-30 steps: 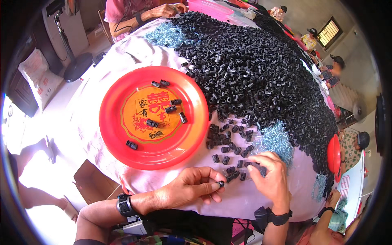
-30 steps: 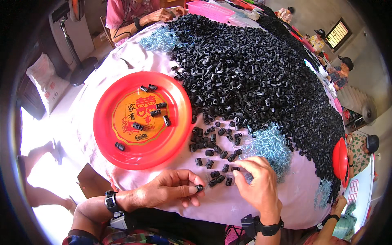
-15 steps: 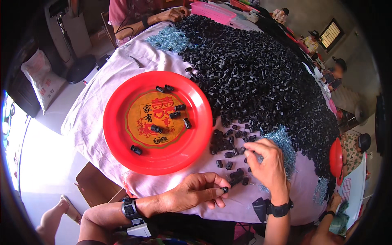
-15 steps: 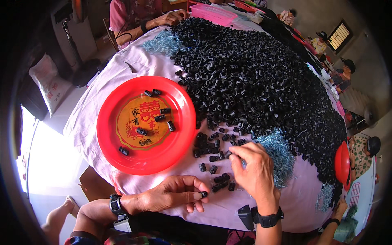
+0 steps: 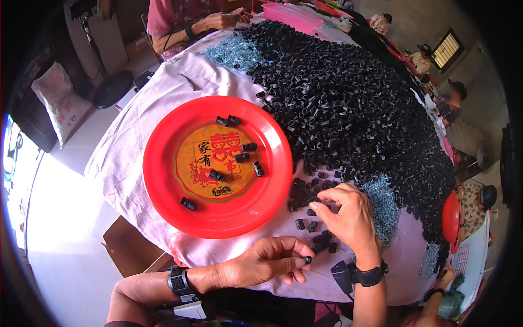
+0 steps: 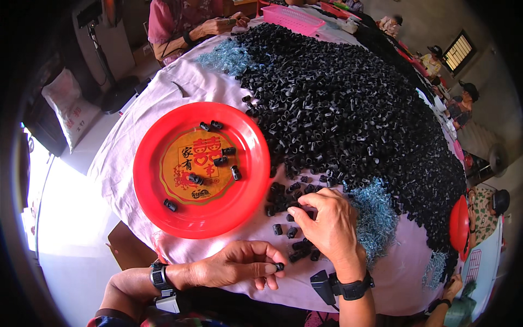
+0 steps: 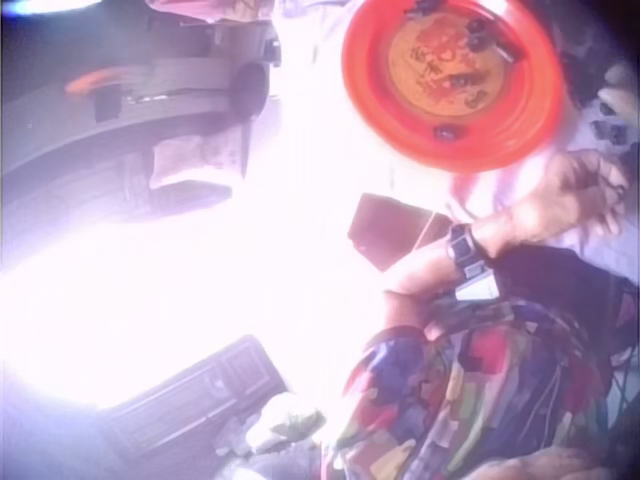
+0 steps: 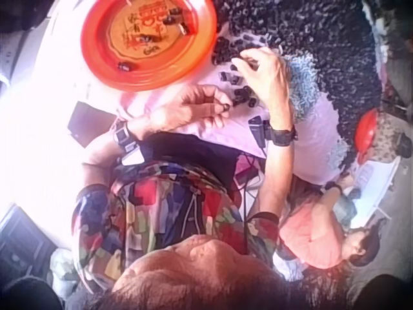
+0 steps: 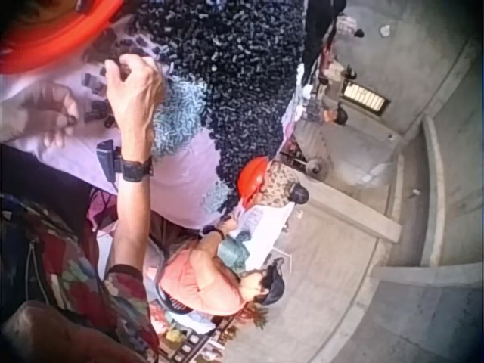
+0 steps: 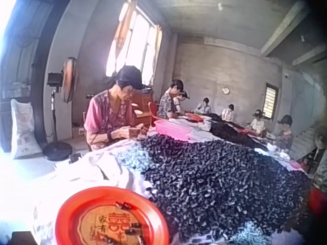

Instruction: Manually assembling or sorting small black plastic shoe components at a workbench.

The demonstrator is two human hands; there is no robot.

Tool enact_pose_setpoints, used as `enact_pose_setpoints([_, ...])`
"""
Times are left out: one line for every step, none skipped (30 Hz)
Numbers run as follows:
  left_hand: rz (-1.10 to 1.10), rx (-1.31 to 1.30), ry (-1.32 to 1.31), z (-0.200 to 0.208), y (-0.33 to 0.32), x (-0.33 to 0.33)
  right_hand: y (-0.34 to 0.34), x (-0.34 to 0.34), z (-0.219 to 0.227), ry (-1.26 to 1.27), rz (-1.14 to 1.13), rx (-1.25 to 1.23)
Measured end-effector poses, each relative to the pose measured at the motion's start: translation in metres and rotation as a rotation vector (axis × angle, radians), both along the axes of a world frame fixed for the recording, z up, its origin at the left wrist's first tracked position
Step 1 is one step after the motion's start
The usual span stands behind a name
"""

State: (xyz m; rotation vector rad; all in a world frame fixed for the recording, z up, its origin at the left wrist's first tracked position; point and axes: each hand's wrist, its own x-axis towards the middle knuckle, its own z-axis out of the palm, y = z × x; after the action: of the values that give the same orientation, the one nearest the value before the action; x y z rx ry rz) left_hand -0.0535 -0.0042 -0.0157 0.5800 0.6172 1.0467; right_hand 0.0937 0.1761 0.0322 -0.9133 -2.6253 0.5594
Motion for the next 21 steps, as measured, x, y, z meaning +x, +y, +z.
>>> enact_pose_setpoints([0.001, -0.001, -0.001, 0.000, 0.000, 0.001, -0.001, -0.001, -0.003, 0.011, -0.009, 0.022])
enact_pose_setpoints([0.003, 0.007, -0.006, -0.001, 0.000, 0.000, -0.001, -0.001, -0.005, 0.023, -0.017, 0.043])
enact_pose_setpoints([0.006, 0.015, -0.010, -0.001, 0.001, 0.000, -0.003, -0.001, -0.003, 0.022, -0.016, 0.043])
enact_pose_setpoints([0.008, 0.014, -0.010, -0.002, 0.001, 0.000, -0.007, 0.000, 0.001, 0.027, -0.031, -0.022])
enact_pose_setpoints([0.005, 0.014, -0.014, -0.003, 0.001, 0.001, -0.010, 0.001, 0.004, 0.031, -0.045, -0.087])
enact_pose_setpoints([0.002, 0.015, -0.018, -0.003, 0.000, 0.001, -0.012, 0.004, 0.005, 0.030, -0.043, -0.087])
enact_pose_setpoints([0.005, 0.015, -0.019, -0.003, 0.000, 0.000, -0.012, 0.010, 0.005, 0.020, -0.066, -0.097])
enact_pose_setpoints([0.003, 0.019, -0.020, -0.002, 0.000, 0.000, -0.012, 0.015, 0.006, 0.010, -0.092, -0.108])
enact_pose_setpoints([0.000, 0.023, -0.020, -0.001, 0.000, 0.000, -0.010, 0.018, 0.009, -0.037, -0.080, -0.117])
enact_pose_setpoints([0.000, 0.023, -0.021, -0.001, 0.000, 0.001, -0.010, 0.018, 0.010, -0.038, -0.080, -0.117])
enact_pose_setpoints([0.001, 0.024, -0.001, -0.001, 0.001, 0.001, -0.008, 0.017, 0.011, 0.001, -0.023, 0.022])
enact_pose_setpoints([0.001, 0.024, 0.018, -0.001, 0.002, 0.001, -0.007, 0.015, 0.012, 0.040, 0.034, 0.160])
enact_pose_setpoints([-0.002, 0.023, 0.022, -0.001, 0.001, 0.001, -0.005, 0.013, 0.010, 0.091, 0.085, 0.141])
enact_pose_setpoints([0.002, 0.023, 0.005, -0.003, 0.001, 0.001, -0.006, 0.009, 0.006, 0.093, 0.084, 0.143])
enact_pose_setpoints([0.005, 0.022, -0.012, -0.004, 0.001, 0.001, -0.007, 0.004, 0.002, 0.087, 0.100, 0.135])
enact_pose_setpoints([0.004, 0.024, -0.010, -0.004, 0.001, 0.001, -0.010, -0.001, -0.001, 0.080, 0.116, 0.127])
enact_pose_setpoints([0.001, 0.020, -0.015, -0.004, 0.001, 0.001, -0.013, -0.005, -0.002, 0.060, 0.091, 0.126])
enact_pose_setpoints([-0.002, 0.016, -0.020, -0.004, 0.001, 0.001, -0.012, -0.006, -0.005, 0.060, 0.092, 0.126])
enact_pose_setpoints([-0.002, 0.015, -0.020, -0.003, 0.001, 0.001, -0.010, -0.007, -0.009, 0.086, 0.125, 0.140])
enact_pose_setpoints([-0.004, 0.021, -0.023, -0.003, 0.001, 0.001, -0.009, -0.008, -0.012, 0.111, 0.157, 0.155])
enact_pose_setpoints([-0.006, 0.027, -0.026, -0.003, 0.001, 0.001, -0.009, -0.009, -0.014, 0.110, 0.158, 0.155])
